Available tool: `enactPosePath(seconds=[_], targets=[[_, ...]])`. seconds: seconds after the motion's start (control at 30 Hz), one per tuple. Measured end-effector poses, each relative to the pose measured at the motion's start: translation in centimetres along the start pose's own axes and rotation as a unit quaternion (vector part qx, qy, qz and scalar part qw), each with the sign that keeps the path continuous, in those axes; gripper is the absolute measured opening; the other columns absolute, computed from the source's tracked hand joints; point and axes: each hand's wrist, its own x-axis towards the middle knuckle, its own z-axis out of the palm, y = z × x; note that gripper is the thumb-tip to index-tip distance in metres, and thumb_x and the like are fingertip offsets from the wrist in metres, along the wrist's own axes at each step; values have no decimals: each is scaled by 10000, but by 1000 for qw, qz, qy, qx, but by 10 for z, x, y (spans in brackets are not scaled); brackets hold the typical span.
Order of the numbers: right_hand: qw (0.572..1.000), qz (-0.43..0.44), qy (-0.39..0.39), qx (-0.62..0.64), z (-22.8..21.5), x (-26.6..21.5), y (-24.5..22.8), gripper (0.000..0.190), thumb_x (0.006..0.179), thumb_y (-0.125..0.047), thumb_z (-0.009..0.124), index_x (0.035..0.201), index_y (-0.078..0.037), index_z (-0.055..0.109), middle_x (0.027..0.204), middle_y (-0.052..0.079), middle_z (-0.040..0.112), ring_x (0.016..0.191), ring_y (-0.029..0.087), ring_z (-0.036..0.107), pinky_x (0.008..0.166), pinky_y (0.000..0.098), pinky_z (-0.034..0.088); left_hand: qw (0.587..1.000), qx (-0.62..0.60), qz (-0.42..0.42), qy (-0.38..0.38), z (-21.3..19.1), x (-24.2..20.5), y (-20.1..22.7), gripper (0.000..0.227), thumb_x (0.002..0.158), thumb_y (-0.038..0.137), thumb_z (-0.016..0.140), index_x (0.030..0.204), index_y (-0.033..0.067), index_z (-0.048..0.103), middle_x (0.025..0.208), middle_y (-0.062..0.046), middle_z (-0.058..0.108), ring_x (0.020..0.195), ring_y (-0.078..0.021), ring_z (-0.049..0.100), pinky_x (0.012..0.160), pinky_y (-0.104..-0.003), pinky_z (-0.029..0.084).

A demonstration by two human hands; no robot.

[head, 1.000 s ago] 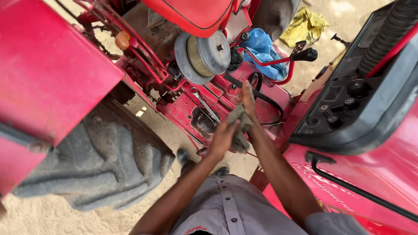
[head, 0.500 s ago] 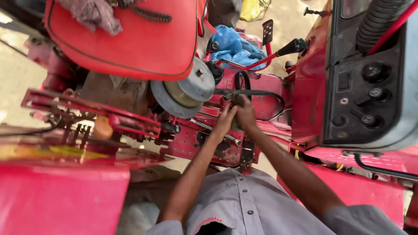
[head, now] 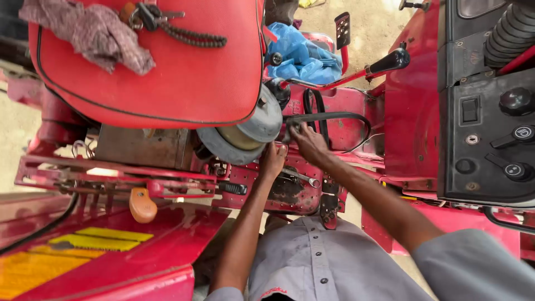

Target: The person wipes down a red tractor with a cloth, cleaning the side panel, engine area, and seat surroundings. They pull and reposition a drive belt, use a wrench on a component, and wipe the steering wheel and dashboard surfaces.

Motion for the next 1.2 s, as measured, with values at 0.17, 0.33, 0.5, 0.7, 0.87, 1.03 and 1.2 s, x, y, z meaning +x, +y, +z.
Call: enactPosePath(seconds=[0.17, 0.33, 0.5, 0.7, 0.87, 1.03, 1.2], targets=[[966, 55, -246, -57, -42, 39, 20, 376, 953, -161, 603, 1323, -215, 648, 1267, 182, 625, 1020, 328, 702, 786, 474, 585, 950, -4, -251, -185, -21, 19, 31, 643, 954, 314, 622, 1489, 33, 402, 1409, -269, 568, 1321, -461, 510, 1104, -525, 392], [995, 3, -59, -75, 37, 27, 30, 434, 844, -96, 623, 1260, -216, 660, 1119, 179, 653, 913, 356, 708, 656, 466, 597, 976, -1, -177, -127, -7, 11, 8, 652, 935, 250, 643, 1472, -9, 379, 1463, -338, 477, 1337, -513, 448, 1096, -544, 365], [991, 6, -116, -71, 72, 1, 31, 625, 905, -167, 618, 1447, 117, 492, 1058, 246, 671, 741, 332, 730, 571, 446, 598, 971, 19, -191, -144, -7, 13, 10, 605, 960, 212, 588, 1508, 45, 394, 1489, -301, 500, 1363, -489, 471, 1147, -543, 372], [992, 64, -104, 19, -39, 26, 2, 251, 998, -282, 621, 1122, -69, 668, 985, 191, 735, 855, 384, 716, 720, 520, 574, 980, 5, -164, -109, -3, 13, 7, 695, 894, 169, 631, 1514, 18, 355, 1490, -346, 444, 1345, -527, 425, 1108, -559, 351], [968, 67, -234, 53, -24, 12, 1, 269, 880, -214, 608, 1119, -124, 695, 1002, 196, 716, 830, 356, 719, 720, 506, 589, 976, -7, -188, -110, 7, 7, 1, 694, 899, 165, 620, 1530, 65, 349, 1430, -324, 522, 1292, -518, 498, 1057, -569, 412], [882, 150, -342, 288, -75, 0, -1, 326, 940, -318, 666, 1122, -63, 755, 998, 132, 770, 839, 223, 701, 801, 410, 557, 947, -27, -272, -166, 14, -8, -5, 657, 972, 271, 590, 1554, 111, 329, 1350, -312, 570, 1177, -505, 581, 955, -572, 471], [782, 227, -238, 530, -67, -53, -22, 352, 959, -312, 665, 1232, -91, 673, 1118, 50, 703, 980, 203, 632, 850, 427, 486, 735, -420, -497, -191, -65, -5, 90, 539, 986, 548, 467, 1404, 215, 532, 1193, -54, 664, 1000, -238, 677, 770, -472, 586]])
